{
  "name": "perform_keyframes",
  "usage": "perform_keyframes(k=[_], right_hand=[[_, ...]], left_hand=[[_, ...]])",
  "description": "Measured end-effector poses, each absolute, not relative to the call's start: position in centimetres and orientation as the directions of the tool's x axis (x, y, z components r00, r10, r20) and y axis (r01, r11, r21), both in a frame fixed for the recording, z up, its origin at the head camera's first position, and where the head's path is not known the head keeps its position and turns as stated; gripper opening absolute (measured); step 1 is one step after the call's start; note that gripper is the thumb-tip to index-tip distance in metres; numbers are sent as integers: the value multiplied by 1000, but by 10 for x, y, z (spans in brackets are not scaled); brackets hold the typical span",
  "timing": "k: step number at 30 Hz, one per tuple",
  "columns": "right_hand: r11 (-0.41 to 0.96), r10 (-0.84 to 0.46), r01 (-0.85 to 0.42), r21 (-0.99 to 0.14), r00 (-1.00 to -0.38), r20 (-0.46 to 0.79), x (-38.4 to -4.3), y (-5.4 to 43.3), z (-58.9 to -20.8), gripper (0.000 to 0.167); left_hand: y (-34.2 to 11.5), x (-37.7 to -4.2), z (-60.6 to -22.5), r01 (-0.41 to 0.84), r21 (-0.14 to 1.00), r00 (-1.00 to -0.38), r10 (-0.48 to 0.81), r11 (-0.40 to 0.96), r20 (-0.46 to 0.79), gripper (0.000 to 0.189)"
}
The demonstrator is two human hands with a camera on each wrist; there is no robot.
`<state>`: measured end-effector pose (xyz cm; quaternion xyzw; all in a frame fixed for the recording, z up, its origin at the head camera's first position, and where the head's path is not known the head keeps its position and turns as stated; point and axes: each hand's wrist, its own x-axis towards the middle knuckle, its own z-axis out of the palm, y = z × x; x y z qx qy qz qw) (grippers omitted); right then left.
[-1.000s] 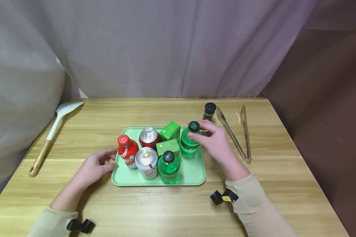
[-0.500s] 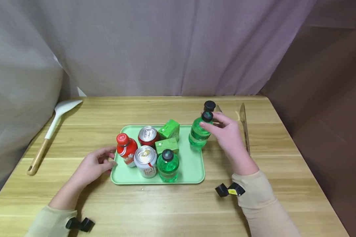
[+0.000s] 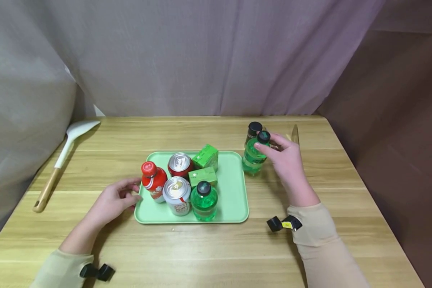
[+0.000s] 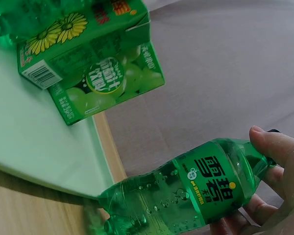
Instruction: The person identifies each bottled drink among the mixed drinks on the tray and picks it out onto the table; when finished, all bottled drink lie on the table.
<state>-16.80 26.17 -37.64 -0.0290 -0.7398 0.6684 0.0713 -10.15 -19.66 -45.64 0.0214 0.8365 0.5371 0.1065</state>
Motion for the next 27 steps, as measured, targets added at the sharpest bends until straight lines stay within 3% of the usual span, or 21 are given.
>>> perform_keyframes(k=[27], right_hand=[[290, 187, -9, -957, -980, 66, -176, 264, -387, 39]], left_hand=[[-196, -103, -457, -68, 900, -978, 150, 431, -145, 52]])
